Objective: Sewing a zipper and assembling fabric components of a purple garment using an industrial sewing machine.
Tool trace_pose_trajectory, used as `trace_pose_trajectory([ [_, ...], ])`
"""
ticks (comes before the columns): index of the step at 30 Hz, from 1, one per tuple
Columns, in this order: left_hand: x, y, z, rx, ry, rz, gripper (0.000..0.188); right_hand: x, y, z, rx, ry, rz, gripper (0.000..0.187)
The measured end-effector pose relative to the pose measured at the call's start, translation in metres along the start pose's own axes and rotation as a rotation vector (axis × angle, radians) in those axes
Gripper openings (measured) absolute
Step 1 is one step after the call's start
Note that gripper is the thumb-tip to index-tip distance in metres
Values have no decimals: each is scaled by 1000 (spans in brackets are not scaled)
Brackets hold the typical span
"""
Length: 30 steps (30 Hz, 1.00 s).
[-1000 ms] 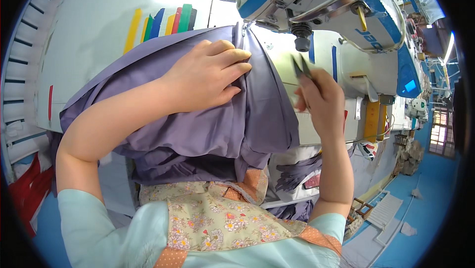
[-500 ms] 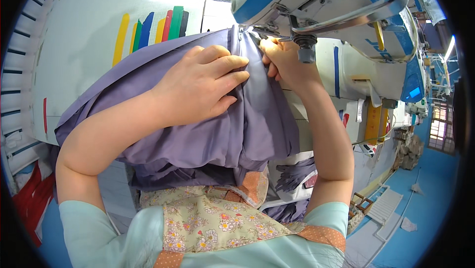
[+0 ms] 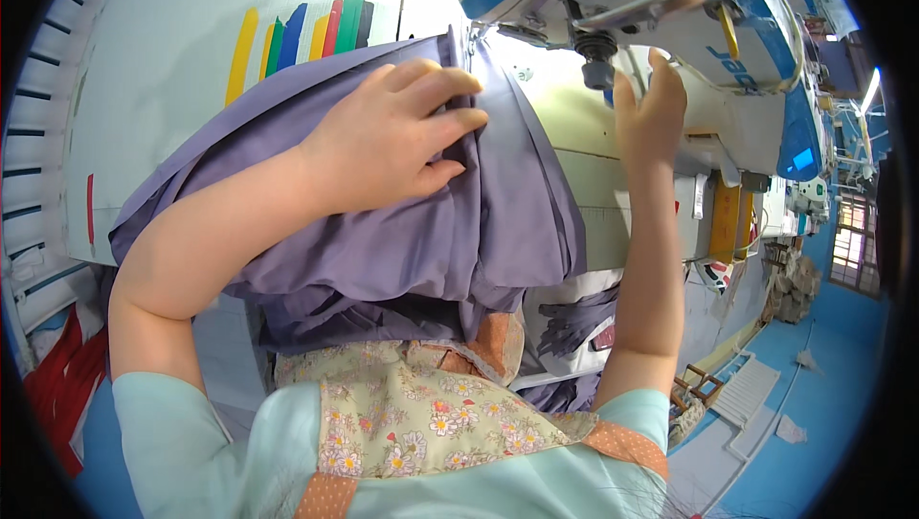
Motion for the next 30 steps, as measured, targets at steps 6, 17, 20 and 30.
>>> trace_pose_trajectory([
  [6, -39, 0, 23, 17, 16, 240, 60, -108, 29, 63, 537, 348, -512, 15],
  [17, -159, 25, 80, 390, -11, 523, 60, -307, 59, -20, 1263, 750, -1122, 38],
  [20, -161, 57, 86, 420, 11, 489, 59, -298, 87, -5, 1129, 775, -879, 25],
  [30, -173, 43, 85, 414, 46, 436, 60, -264, -98, 113, 531, 373, -754, 17],
])
Point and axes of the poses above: each hand's wrist, its own x-axis towards the middle knuckle, its own z-axis out of the back of the hand, y = z × x, the point moved 8 cm from there along x, towards the middle knuckle, and after that the axes turned 3 degrees about -x, right-handed, at the moved point
